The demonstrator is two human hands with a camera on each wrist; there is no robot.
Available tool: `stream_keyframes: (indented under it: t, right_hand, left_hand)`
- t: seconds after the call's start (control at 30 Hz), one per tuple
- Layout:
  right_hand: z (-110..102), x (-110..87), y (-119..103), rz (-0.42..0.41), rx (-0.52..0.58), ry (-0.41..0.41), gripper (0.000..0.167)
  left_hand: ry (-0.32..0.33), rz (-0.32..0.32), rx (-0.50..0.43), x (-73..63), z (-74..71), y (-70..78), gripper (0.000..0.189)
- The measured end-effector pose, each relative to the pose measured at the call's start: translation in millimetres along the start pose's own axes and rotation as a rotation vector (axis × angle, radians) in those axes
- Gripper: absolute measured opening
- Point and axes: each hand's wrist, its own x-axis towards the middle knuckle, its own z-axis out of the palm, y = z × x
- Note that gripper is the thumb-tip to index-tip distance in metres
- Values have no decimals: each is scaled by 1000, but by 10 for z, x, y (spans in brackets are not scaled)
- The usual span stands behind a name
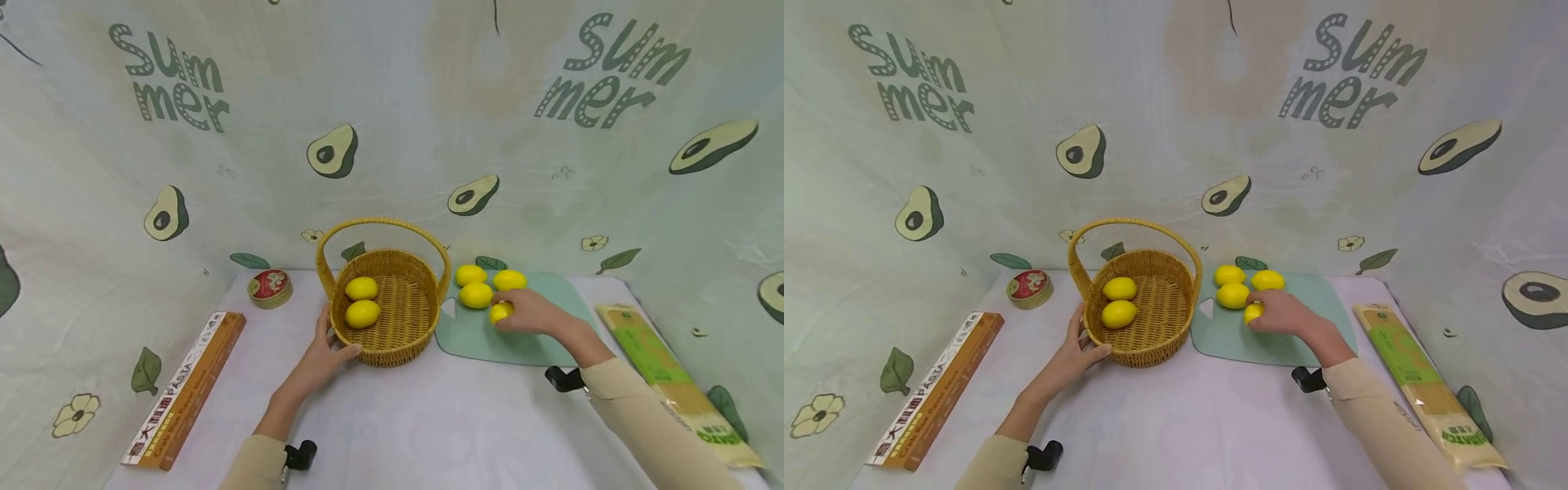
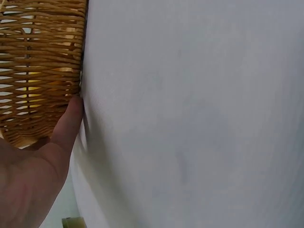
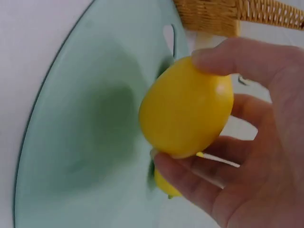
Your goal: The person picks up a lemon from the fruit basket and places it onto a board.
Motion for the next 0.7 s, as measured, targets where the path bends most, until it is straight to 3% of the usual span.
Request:
stream_keyframes:
  t: [0.17, 0.27, 0.43, 0.7]
  right_hand:
    - [24, 35, 124, 56, -77, 41, 49]
    - [102, 58, 195, 99, -92, 108, 50]
    - [236, 61, 251, 150, -63, 243, 56]
    - [328, -21, 295, 150, -27, 317, 56]
  left_hand:
    - [7, 22, -2, 2, -2, -9, 111]
    - [11, 16, 2, -16, -1, -7, 110]
    - [11, -32, -13, -47, 2, 1, 110]
    - [1, -35, -12, -105, 47, 50, 109]
